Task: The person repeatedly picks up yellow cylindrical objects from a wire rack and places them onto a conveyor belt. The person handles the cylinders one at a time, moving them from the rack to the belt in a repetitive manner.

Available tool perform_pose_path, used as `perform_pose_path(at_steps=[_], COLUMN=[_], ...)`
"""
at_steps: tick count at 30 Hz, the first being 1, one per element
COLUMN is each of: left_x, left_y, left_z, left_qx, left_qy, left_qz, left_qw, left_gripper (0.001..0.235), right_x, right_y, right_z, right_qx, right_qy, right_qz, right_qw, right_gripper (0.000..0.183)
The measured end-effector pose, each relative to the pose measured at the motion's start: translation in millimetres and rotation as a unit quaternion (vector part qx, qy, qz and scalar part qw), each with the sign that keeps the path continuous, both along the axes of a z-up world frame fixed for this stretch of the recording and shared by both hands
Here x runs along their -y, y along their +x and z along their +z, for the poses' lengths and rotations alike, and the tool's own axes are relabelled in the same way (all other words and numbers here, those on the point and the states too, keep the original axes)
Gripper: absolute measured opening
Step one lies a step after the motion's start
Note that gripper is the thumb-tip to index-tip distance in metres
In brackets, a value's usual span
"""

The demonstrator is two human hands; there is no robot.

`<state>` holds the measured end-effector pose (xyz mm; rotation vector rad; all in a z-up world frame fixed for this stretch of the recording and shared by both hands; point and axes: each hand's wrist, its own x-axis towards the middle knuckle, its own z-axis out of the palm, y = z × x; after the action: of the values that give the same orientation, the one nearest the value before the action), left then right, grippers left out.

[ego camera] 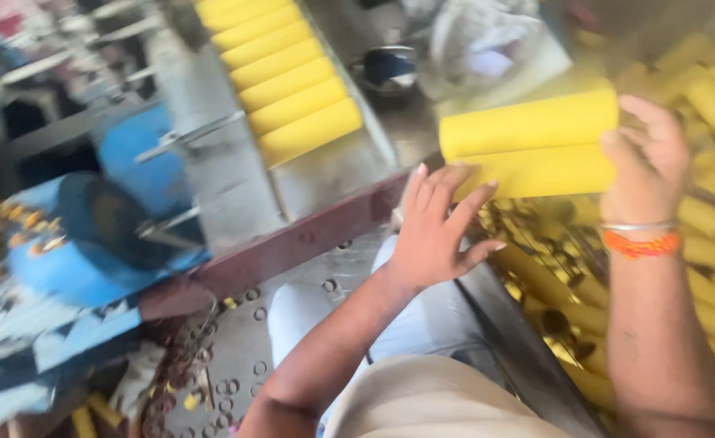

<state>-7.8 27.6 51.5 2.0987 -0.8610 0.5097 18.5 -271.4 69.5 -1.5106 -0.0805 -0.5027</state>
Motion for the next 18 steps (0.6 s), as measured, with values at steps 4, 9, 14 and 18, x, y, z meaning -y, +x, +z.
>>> perform_pose_path(at_steps=[4,9,14,18], left_x=[-52.1,-119.6,-151.5,-151.5], left_y=[40.5,111.8,139.1,132.4], left_z=[14.6,-20.8,-85.3,-73.1], left_qx=[0.021,-0.095,-0.145,-0.016], left_qy=[0.136,0.312,0.432,0.464], left_qz=[0.138,0.212,0.259,0.263], left_qw=[0.981,0.921,0.851,0.846], left_gripper=[0.108,0.138,0.126,0.105], right_x=[-110.9,-245.3,-207.6,-104.9], right_y=[69.5,125.1,98.1,43.1], right_z=[-19.0,-47.1,-47.5,-66.3], right_qx=[-0.015,-0.017,0.065,-0.134], right_qy=[-0.062,-0.222,-0.511,-0.422], right_qz=[0.08,0.144,0.015,0.041], right_qw=[0.995,0.964,0.857,0.896], right_gripper=[0.037,0.026,0.011,0.023])
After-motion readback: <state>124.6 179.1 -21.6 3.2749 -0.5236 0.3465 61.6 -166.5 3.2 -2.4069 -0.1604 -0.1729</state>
